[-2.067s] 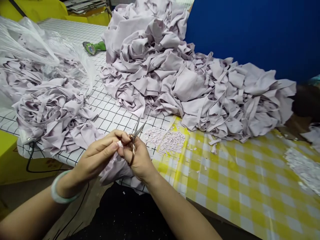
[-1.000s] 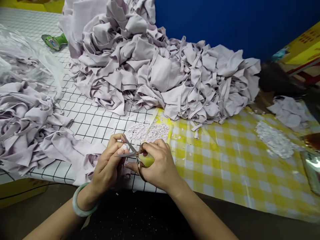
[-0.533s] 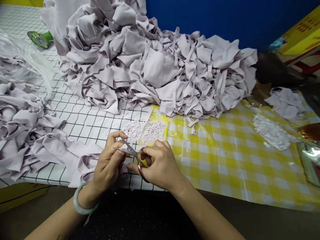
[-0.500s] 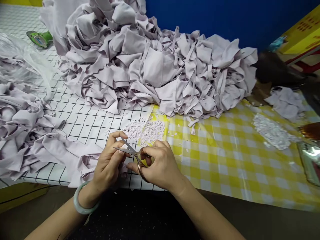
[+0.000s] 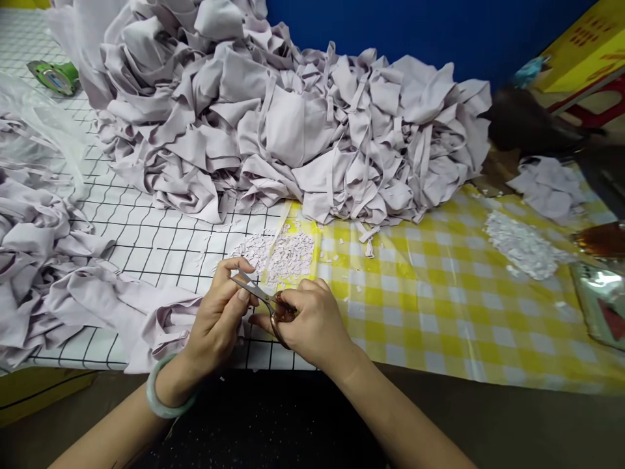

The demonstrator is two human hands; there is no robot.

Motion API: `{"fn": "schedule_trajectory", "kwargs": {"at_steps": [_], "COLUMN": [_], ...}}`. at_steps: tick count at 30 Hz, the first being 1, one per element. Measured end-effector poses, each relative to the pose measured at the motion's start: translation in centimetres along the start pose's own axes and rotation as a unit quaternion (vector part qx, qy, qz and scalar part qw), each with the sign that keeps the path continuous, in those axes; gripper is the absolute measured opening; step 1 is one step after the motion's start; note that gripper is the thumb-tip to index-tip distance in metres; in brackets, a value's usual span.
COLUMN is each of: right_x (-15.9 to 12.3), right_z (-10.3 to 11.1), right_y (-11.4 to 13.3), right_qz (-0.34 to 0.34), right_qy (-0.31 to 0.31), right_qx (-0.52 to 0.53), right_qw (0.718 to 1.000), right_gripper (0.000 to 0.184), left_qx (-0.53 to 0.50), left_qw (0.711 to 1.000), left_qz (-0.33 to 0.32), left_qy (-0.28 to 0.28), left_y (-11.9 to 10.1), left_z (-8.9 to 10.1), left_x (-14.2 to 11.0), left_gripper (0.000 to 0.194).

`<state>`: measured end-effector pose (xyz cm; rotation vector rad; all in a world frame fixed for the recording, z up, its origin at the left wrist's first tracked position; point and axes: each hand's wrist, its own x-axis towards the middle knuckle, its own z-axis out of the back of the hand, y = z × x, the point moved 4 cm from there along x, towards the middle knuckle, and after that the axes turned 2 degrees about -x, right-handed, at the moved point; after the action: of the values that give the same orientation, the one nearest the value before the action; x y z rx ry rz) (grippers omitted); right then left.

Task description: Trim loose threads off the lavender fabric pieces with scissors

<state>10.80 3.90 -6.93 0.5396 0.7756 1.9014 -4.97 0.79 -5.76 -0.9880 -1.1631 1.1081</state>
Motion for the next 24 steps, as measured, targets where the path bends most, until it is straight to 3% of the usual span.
{"fn": "schedule_trajectory", "kwargs": {"at_steps": [7,9,12,15,16,18,20,22,24], "right_x": [-0.8,-1.2,-1.8,-2.1,-2.1,-2.4,-2.5,-2.3,-2.2], "right_z": [0.1,0.7,1.6,0.3,-0.8,-3.5,-5.8,-6.7,-5.8], "right_y": [-2.4,-3.4,-3.7,-1.0,0.5,4.0,7.1,8.8,9.3], "right_qz": [-0.042,-0.064,-0.08,-0.028,-0.003,0.028,0.018,-0.019,-0.051], "right_qy": [-0.05,-0.073,-0.096,-0.025,0.027,0.139,0.206,0.217,0.204], "right_qx": [0.008,0.012,0.034,0.138,0.193,0.312,0.413,0.476,0.523], "right_qw": [0.998,0.995,0.992,0.99,0.981,0.939,0.887,0.852,0.826], "right_gripper": [0.064,0.062,0.048,0.063,0.066,0.053,0.035,0.032,0.034], "left_qx": [0.013,0.015,0.016,0.01,0.003,-0.01,-0.004,0.056,0.156], "left_qw": [0.999,0.999,0.996,0.986,0.984,0.98,0.988,0.997,0.988], "left_qz": [-0.001,0.008,0.023,0.047,0.055,0.058,0.05,0.03,0.003], "left_qy": [0.037,0.036,0.087,0.157,0.172,0.189,0.146,0.044,-0.017], "left_y": [0.5,0.2,-1.3,-4.0,-4.9,-6.3,-6.7,-6.2,-5.5], "left_z": [-1.3,-1.0,0.7,3.2,4.1,5.6,7.2,9.1,10.2], "left_x": [1.2,1.2,-0.2,-3.1,-4.3,-6.6,-8.4,-9.6,-10.3], "left_gripper": [0.028,0.028,0.029,0.023,0.02,0.017,0.016,0.019,0.046]}}
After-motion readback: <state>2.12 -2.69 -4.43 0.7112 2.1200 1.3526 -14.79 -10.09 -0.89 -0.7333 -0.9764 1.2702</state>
